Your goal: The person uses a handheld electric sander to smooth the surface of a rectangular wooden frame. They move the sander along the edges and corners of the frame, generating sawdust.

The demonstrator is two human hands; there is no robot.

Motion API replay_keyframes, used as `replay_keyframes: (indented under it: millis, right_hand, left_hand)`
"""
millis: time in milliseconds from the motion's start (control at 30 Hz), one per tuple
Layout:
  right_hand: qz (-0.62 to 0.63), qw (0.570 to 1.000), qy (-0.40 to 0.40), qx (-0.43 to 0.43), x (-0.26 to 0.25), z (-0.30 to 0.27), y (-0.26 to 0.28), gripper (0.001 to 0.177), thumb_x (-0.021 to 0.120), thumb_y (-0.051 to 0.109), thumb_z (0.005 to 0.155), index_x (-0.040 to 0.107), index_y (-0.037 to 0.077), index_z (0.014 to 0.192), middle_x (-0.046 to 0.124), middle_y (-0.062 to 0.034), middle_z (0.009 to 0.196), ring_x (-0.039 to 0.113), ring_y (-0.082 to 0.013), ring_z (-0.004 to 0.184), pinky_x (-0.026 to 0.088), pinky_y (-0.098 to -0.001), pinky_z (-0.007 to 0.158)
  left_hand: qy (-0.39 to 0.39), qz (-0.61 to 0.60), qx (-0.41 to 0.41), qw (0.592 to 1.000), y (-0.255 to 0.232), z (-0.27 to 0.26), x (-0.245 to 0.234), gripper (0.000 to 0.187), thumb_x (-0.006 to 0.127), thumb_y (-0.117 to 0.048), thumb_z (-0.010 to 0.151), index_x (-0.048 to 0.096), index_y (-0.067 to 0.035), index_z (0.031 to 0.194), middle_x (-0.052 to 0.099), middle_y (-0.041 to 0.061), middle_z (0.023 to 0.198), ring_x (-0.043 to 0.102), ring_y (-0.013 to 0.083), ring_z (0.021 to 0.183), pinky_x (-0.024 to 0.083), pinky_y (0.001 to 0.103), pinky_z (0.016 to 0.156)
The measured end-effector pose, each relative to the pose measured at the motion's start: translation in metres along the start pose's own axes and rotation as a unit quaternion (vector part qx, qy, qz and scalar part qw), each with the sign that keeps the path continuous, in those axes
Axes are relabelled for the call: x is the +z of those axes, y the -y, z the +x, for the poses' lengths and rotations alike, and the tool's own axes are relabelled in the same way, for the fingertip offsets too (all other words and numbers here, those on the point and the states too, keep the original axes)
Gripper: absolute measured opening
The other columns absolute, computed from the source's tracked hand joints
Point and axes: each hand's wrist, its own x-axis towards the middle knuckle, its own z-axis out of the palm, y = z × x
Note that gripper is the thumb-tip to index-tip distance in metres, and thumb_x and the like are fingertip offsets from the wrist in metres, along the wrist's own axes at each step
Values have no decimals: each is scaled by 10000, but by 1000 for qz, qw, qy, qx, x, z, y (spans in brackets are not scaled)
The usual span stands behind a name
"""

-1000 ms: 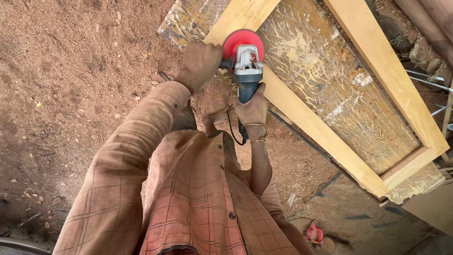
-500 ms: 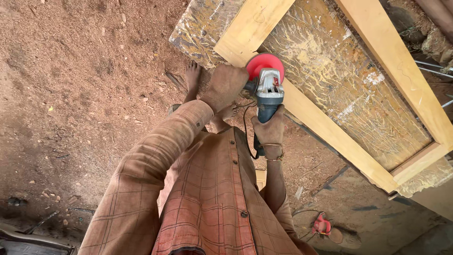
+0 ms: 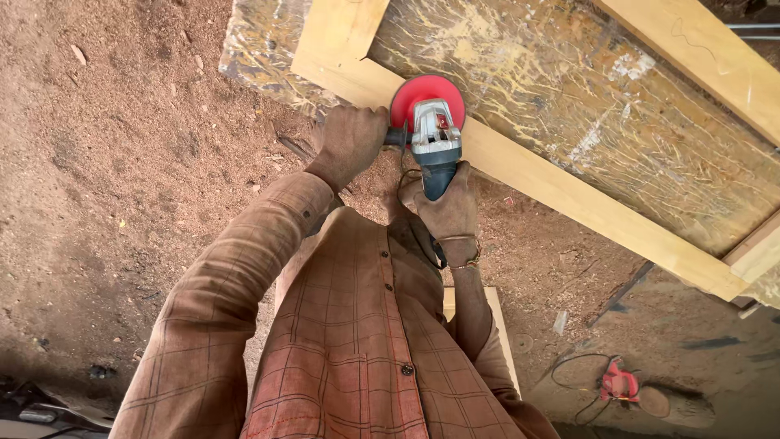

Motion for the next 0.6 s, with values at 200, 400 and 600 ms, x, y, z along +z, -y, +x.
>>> replay_keyframes:
  millis: [200,400,600]
  right_hand:
    - [66,995,-45,57,-41,-32,-110,626,732,167,722,406,-36,1216,694,-288,838,728,-465,763,624,-510,678]
    - [95,980,-102,141,-78,-74,-218,674,741,167,740,387,-64,1266,692,-290,800,713,-484,747,582,-538,655]
    - [92,957,-198,190,-104,-99,-311,794,819,208,709,403,-109,1307,704,-260,876,729,-419,753,588,-497,671]
  left_hand:
    - [11,35,86,996,-115,20,32,78,700,-169,841,656,-114,875,729,86,706,754,251,676,565,378,584]
    - [22,25,175,984,-245,43,64,110,710,-169,801,661,-105,875,721,74,674,736,247,620,551,376,561]
    - [-43,36,275,960,-364,86,95,63,717,-192,797,722,-168,739,738,38,691,740,215,634,540,372,539]
